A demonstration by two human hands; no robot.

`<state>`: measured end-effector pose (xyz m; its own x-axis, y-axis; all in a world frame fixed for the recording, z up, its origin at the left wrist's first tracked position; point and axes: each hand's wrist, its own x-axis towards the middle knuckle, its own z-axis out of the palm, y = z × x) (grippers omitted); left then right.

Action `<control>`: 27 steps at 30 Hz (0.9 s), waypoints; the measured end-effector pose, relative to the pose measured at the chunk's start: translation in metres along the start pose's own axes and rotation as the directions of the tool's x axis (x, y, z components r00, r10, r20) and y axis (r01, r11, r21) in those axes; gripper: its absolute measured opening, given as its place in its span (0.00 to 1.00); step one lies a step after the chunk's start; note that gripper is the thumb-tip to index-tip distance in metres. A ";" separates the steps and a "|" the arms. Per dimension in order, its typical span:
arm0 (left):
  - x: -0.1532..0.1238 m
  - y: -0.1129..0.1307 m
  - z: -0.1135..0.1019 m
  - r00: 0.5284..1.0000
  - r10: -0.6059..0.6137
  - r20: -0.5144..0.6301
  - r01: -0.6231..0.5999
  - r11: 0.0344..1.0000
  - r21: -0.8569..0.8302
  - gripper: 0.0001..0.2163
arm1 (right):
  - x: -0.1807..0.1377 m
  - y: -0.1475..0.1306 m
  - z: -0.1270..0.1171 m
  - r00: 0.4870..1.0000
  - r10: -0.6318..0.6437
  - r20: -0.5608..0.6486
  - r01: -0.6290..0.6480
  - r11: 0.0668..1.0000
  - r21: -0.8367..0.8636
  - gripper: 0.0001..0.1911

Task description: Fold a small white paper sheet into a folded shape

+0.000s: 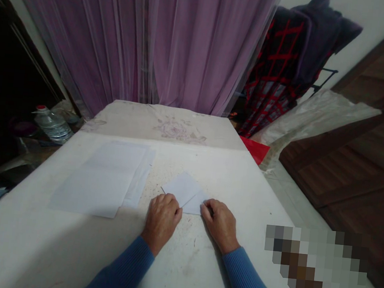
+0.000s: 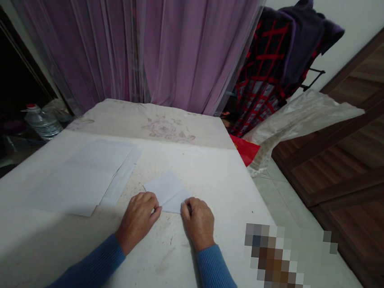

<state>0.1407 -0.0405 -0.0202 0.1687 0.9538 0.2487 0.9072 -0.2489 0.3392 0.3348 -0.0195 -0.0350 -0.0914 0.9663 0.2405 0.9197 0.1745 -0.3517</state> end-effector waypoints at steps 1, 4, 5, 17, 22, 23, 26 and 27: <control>0.000 0.000 0.000 1.000 0.000 -0.001 0.000 1.000 -0.002 0.04 | 0.000 0.000 0.000 1.000 -0.002 0.002 0.002 1.000 -0.004 0.10; 0.000 0.000 0.000 1.000 0.001 -0.012 -0.002 1.000 -0.007 0.04 | 0.000 -0.001 -0.001 1.000 -0.012 -0.005 0.012 1.000 -0.014 0.10; 0.000 0.000 0.000 1.000 0.001 -0.017 -0.001 1.000 -0.008 0.04 | 0.000 -0.001 0.000 1.000 -0.018 -0.011 0.018 1.000 -0.015 0.10; -0.005 -0.003 0.014 0.992 -0.056 -0.110 0.051 0.998 -0.043 0.05 | -0.002 0.014 0.024 0.988 -0.109 -0.114 0.114 0.993 0.035 0.11; -0.006 -0.001 0.013 0.991 -0.079 -0.107 0.074 0.996 -0.048 0.05 | -0.001 0.017 0.024 0.988 -0.124 -0.089 0.127 0.991 0.038 0.11; -0.006 -0.001 0.014 0.990 -0.082 -0.111 0.077 0.996 -0.048 0.05 | 0.000 0.017 0.024 0.989 -0.120 -0.089 0.124 0.991 0.041 0.12; -0.007 -0.002 0.015 0.990 -0.074 -0.124 0.067 0.996 -0.059 0.05 | 0.000 0.018 0.024 0.989 -0.119 -0.086 0.124 0.991 0.056 0.13; -0.008 -0.003 0.015 0.989 -0.070 -0.129 0.061 0.996 -0.071 0.05 | 0.000 0.018 0.024 0.990 -0.116 -0.086 0.121 0.991 0.059 0.13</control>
<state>0.1429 -0.0445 -0.0367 0.0534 0.9391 0.3395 0.8864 -0.2011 0.4170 0.3418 -0.0118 -0.0626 -0.1643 0.9197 0.3566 0.8777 0.3013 -0.3727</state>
